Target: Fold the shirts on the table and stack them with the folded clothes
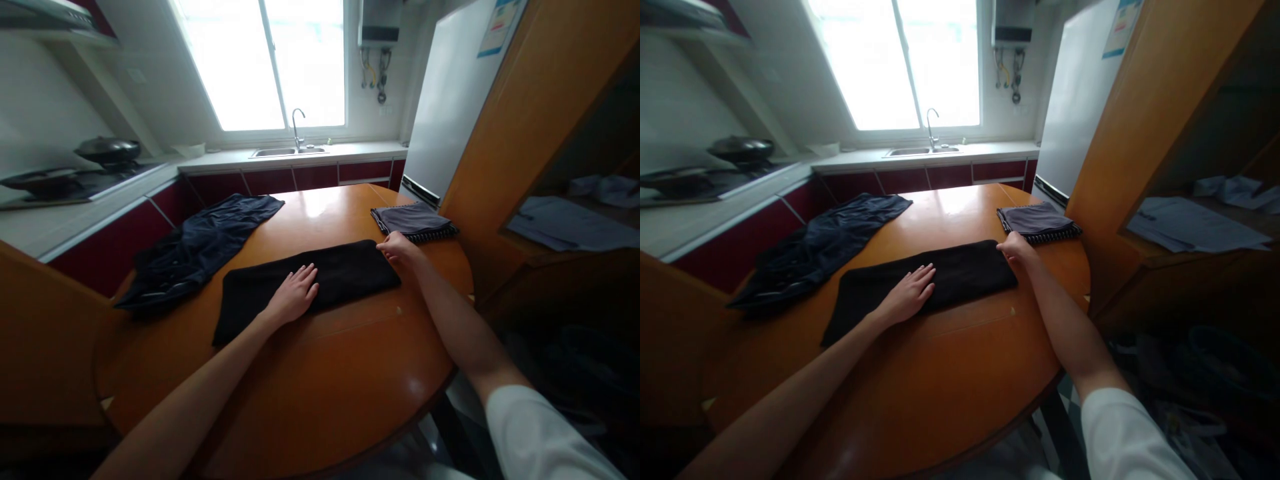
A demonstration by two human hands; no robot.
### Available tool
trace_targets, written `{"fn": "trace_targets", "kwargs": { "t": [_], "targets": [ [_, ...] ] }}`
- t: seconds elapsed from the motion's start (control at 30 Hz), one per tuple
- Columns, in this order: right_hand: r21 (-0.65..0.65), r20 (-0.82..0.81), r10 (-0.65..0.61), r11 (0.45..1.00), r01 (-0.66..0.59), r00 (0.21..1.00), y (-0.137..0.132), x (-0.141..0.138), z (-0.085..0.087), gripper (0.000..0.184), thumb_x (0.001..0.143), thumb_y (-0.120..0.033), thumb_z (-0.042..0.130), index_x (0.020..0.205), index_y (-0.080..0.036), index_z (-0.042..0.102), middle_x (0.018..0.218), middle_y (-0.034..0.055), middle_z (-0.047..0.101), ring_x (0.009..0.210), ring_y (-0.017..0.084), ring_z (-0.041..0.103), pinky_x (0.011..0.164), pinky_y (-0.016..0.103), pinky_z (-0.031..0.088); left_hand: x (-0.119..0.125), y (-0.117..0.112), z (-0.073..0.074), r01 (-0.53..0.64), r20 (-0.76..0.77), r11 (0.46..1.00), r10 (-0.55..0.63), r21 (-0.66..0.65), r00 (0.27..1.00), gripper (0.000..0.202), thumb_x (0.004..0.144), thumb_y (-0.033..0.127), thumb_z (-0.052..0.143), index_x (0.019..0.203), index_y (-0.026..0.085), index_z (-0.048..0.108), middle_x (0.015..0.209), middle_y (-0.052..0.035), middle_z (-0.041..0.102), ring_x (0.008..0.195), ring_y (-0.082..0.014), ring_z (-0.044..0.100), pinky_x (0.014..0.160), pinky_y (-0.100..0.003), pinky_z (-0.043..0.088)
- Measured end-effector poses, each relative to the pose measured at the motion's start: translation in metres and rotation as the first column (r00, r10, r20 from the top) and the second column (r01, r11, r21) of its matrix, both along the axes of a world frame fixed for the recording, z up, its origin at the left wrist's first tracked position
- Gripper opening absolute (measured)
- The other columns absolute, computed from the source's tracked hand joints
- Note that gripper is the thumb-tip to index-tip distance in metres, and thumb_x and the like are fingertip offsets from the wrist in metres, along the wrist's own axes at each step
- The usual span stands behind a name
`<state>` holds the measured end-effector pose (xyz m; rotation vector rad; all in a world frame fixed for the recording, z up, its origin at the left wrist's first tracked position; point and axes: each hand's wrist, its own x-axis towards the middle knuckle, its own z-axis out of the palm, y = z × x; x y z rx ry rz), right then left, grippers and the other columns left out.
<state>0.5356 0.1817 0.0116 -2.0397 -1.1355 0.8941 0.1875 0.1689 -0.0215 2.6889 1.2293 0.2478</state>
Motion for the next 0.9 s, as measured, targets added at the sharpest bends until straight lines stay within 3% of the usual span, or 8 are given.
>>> {"fn": "trace_targets", "kwargs": {
  "t": [0.17,0.33,0.5,0.73,0.9],
  "targets": [
    [-0.124,-0.007,0.082,0.989,-0.082,0.997,-0.007,-0.003,0.005,0.036,0.071,-0.027,0.088,0.068,-0.015,0.054,0.05,-0.0026,0.052,0.043,0.008,0.048,0.041,0.019,0.041,0.0,-0.001,0.0,-0.005,0.001,1.0,0.005,-0.007,1.0,0.059,0.102,0.044,0.031,0.154,0.017,0.041,0.164,-0.0082,0.028,0.152,-0.027,0.024,0.123,-0.047,0.021],
    [-0.192,-0.13,0.219,0.951,-0.241,0.967,-0.006,0.004,0.004,0.046,0.066,-0.034,0.092,0.064,-0.018,0.049,0.045,-0.0083,0.041,0.037,0.003,0.036,0.036,0.016,0.025,-0.001,-0.002,0.0,-0.013,-0.016,1.0,0.012,-0.009,1.0,0.06,0.102,0.044,0.031,0.155,0.016,0.039,0.164,-0.0081,0.027,0.152,-0.0269,0.024,0.123,-0.048,0.021],
    [-0.094,-0.32,0.247,0.952,-0.29,0.915,-0.011,0.003,0.009,0.036,0.067,-0.032,0.091,0.077,-0.016,0.061,0.053,-0.0041,0.054,0.044,0.007,0.048,0.039,0.015,0.035,0.0,-0.004,0.0,-0.016,-0.021,1.0,0.016,-0.013,1.0,0.06,0.102,0.043,0.03,0.155,0.015,0.039,0.165,-0.0081,0.027,0.153,-0.0266,0.023,0.123,-0.047,0.02],
    [0.035,-0.524,0.174,0.982,-0.183,0.834,-0.02,-0.008,0.026,0.024,0.074,-0.021,0.082,0.078,-0.019,0.058,0.053,-0.0044,0.059,0.047,0.01,0.056,0.044,0.015,0.046,0.0,0.006,0.004,-0.022,0.069,0.994,0.03,-0.104,0.997,0.061,0.1,0.045,0.037,0.154,0.017,0.039,0.164,-0.0105,0.028,0.153,-0.0259,0.022,0.123,-0.044,0.02],
    [0.104,-0.562,0.184,0.983,-0.151,0.806,-0.028,-0.028,0.048,0.012,0.079,-0.023,0.072,0.078,-0.019,0.06,0.06,0.0005,0.067,0.054,0.014,0.064,0.05,0.02,0.052,0.013,0.027,0.006,-0.159,0.075,0.986,0.162,-0.048,0.984,0.061,0.101,0.045,0.036,0.156,0.017,0.034,0.166,-0.0115,0.024,0.154,-0.0272,0.017,0.123,-0.051,0.016]
  ]
}}
